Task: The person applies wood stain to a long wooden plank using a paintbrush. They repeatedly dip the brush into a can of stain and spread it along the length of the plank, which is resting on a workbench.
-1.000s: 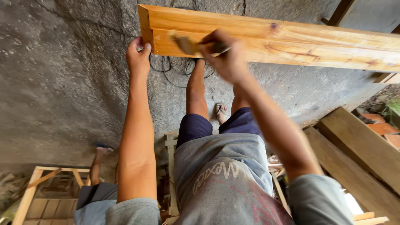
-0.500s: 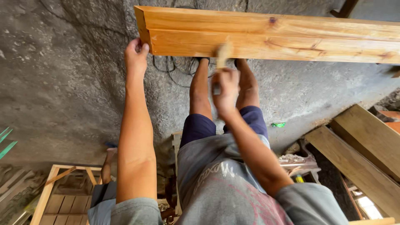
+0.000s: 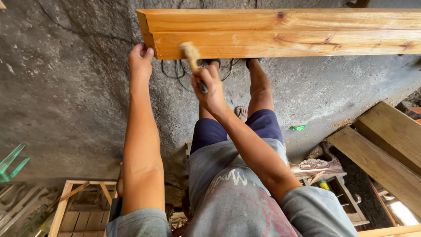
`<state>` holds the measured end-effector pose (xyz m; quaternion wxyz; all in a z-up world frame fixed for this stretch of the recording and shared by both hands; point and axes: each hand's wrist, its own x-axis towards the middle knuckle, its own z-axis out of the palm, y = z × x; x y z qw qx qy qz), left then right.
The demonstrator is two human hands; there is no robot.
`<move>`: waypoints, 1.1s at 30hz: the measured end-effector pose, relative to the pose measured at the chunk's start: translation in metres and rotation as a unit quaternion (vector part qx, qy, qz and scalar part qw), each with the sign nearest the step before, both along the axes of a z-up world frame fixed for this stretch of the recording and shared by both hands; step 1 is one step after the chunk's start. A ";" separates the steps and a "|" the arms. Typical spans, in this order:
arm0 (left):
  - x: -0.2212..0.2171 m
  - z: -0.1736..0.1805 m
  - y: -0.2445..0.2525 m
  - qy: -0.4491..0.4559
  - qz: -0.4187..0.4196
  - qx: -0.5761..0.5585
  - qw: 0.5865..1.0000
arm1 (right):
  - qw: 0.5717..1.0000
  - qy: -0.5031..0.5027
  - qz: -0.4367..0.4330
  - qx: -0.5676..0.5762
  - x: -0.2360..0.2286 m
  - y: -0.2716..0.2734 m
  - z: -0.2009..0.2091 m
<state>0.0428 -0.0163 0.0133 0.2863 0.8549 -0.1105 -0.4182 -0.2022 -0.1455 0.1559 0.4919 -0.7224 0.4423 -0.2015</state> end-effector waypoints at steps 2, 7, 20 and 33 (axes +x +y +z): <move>0.002 -0.010 -0.001 0.000 0.003 -0.004 1.000 | 1.000 0.002 0.023 -0.010 -0.008 -0.022 -0.003; -0.004 -0.019 0.015 0.013 0.015 -0.057 0.998 | 0.967 0.148 -0.125 -0.167 -0.126 -0.102 -0.002; -0.045 0.038 0.072 0.000 -0.055 -0.115 0.992 | 0.994 0.082 0.043 -0.050 -0.087 -0.058 -0.034; -0.188 0.172 0.134 0.065 -0.083 0.141 0.984 | 0.914 0.227 -0.323 -0.093 -0.546 -0.085 -0.018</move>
